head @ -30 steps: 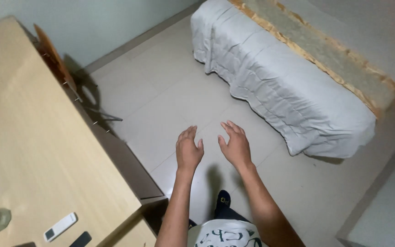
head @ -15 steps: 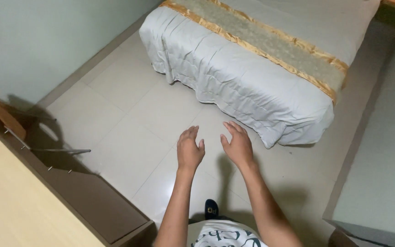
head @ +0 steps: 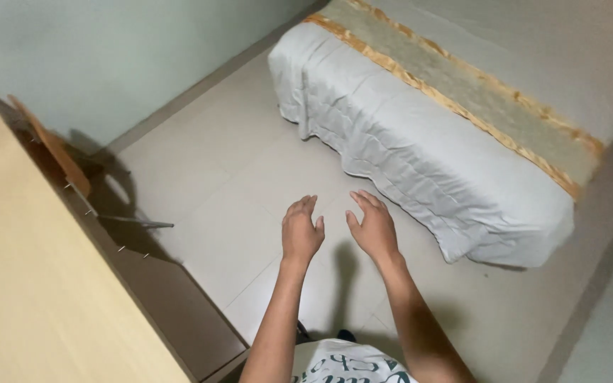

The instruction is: The person wipes a wooden nightstand and a desk using a green cloth. After placing the cloth on the desk, the person walks to the bed and smooths out the white bedsheet and decorative runner with their hands.

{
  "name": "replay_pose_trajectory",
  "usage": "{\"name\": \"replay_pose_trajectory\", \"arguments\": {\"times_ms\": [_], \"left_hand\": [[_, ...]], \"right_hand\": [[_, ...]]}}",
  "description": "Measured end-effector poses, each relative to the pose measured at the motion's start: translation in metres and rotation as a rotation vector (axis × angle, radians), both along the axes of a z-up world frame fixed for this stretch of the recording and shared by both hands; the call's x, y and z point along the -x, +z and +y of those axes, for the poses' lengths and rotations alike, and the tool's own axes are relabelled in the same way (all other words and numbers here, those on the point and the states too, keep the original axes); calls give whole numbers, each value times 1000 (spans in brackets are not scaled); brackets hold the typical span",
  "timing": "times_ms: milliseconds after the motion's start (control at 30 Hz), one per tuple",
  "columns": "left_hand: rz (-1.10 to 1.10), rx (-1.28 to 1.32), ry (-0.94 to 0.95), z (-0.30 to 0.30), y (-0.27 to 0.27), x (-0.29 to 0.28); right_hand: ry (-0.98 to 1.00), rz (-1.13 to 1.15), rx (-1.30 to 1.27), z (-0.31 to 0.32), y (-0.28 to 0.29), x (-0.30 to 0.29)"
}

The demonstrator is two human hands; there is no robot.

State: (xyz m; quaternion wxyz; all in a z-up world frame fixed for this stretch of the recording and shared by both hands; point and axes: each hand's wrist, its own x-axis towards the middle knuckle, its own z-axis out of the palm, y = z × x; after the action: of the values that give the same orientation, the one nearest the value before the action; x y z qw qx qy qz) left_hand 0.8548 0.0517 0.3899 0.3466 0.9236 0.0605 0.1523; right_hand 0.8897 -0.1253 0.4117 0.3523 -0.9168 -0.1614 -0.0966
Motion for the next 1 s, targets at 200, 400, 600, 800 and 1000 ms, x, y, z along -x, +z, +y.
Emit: {"name": "replay_pose_trajectory", "arguments": {"times_ms": [200,400,600,800,1000], "left_hand": [[-9,29,193,91,-12,10],[22,1,456,171,-16,50],[22,7,669,223,-16,84],[32,-15,849,245,-24,89],[36,14,1057,262,-19,85]], "right_hand": [[203,28,36,106,-10,-17],[383,119,50,200,-4,-14],[610,129,61,278,-10,-12],[837,158,72,331,-11,-25],[1018,111,89,376,-5,-52]]}}
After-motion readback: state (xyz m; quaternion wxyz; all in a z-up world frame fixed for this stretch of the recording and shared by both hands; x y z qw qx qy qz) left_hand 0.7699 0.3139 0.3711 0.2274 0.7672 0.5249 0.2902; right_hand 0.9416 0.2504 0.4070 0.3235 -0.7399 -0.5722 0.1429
